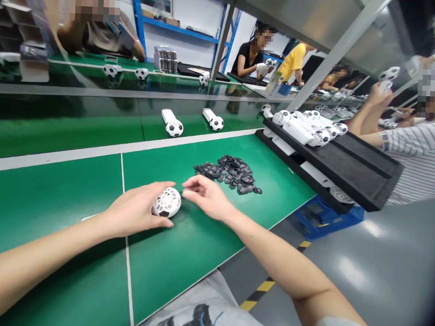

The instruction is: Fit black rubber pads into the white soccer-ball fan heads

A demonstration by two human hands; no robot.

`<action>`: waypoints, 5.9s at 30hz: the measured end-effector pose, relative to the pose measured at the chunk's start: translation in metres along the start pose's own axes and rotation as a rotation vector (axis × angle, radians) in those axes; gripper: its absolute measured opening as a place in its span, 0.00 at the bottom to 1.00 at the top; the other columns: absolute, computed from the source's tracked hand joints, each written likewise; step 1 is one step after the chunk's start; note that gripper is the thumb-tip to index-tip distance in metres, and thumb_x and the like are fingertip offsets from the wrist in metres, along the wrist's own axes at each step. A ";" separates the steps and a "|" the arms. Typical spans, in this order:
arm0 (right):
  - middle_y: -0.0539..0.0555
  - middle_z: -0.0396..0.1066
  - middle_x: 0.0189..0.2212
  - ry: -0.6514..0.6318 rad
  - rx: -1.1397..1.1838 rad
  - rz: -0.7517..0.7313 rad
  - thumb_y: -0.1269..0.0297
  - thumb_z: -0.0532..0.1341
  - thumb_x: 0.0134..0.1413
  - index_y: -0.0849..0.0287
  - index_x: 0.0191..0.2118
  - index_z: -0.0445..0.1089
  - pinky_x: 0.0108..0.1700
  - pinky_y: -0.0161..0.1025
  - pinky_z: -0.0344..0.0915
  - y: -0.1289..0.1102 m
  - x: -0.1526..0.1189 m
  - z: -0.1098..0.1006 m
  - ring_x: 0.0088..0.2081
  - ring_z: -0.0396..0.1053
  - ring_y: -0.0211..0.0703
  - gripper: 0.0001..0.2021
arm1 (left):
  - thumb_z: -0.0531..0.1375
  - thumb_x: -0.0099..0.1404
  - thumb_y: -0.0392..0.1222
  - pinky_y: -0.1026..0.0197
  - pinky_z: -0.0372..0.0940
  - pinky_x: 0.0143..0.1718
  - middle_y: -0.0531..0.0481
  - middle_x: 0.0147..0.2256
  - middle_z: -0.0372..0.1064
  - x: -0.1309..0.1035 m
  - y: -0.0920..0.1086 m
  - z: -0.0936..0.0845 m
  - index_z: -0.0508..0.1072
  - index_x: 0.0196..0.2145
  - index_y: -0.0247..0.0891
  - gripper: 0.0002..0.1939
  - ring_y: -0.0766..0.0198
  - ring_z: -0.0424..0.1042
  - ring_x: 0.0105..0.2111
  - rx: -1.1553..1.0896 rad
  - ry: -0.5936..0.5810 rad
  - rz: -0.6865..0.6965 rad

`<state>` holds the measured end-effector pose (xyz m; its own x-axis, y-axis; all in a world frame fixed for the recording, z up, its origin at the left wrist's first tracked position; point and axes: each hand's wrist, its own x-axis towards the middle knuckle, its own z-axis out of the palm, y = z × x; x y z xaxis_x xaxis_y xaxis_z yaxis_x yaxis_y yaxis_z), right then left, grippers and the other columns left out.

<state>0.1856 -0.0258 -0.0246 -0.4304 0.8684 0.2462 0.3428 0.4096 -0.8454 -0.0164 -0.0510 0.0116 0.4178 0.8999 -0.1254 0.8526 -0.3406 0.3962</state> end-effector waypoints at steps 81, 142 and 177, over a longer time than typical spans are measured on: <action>0.54 0.67 0.32 -0.273 -0.508 -0.164 0.67 0.56 0.57 0.61 0.32 0.68 0.41 0.36 0.61 -0.009 0.029 -0.025 0.37 0.64 0.39 0.06 | 0.60 0.55 0.40 0.45 0.44 0.60 0.47 0.63 0.39 -0.012 -0.024 -0.008 0.58 0.54 0.45 0.29 0.52 0.35 0.63 -0.294 -0.143 0.270; 0.56 0.71 0.40 -0.193 -0.760 -0.137 0.65 0.58 0.56 0.59 0.41 0.71 0.50 0.43 0.57 0.020 0.032 -0.036 0.45 0.64 0.44 0.09 | 0.63 0.49 0.56 0.47 0.60 0.47 0.46 0.44 0.54 -0.024 -0.024 0.015 0.62 0.46 0.41 0.30 0.51 0.61 0.45 -0.325 0.217 -0.097; 0.53 0.70 0.37 -0.401 -0.291 -0.223 0.71 0.54 0.56 0.58 0.41 0.67 0.40 0.37 0.63 -0.049 0.024 -0.002 0.38 0.67 0.40 0.08 | 0.58 0.51 0.38 0.59 0.61 0.44 0.49 0.48 0.57 -0.032 -0.039 -0.014 0.57 0.52 0.42 0.29 0.58 0.63 0.45 -0.462 -0.029 -0.004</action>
<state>0.1603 -0.0244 0.0239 -0.7844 0.6003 0.1561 0.3997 0.6816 -0.6129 -0.0675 -0.0628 0.0128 0.4289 0.8907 -0.1504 0.6275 -0.1740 0.7590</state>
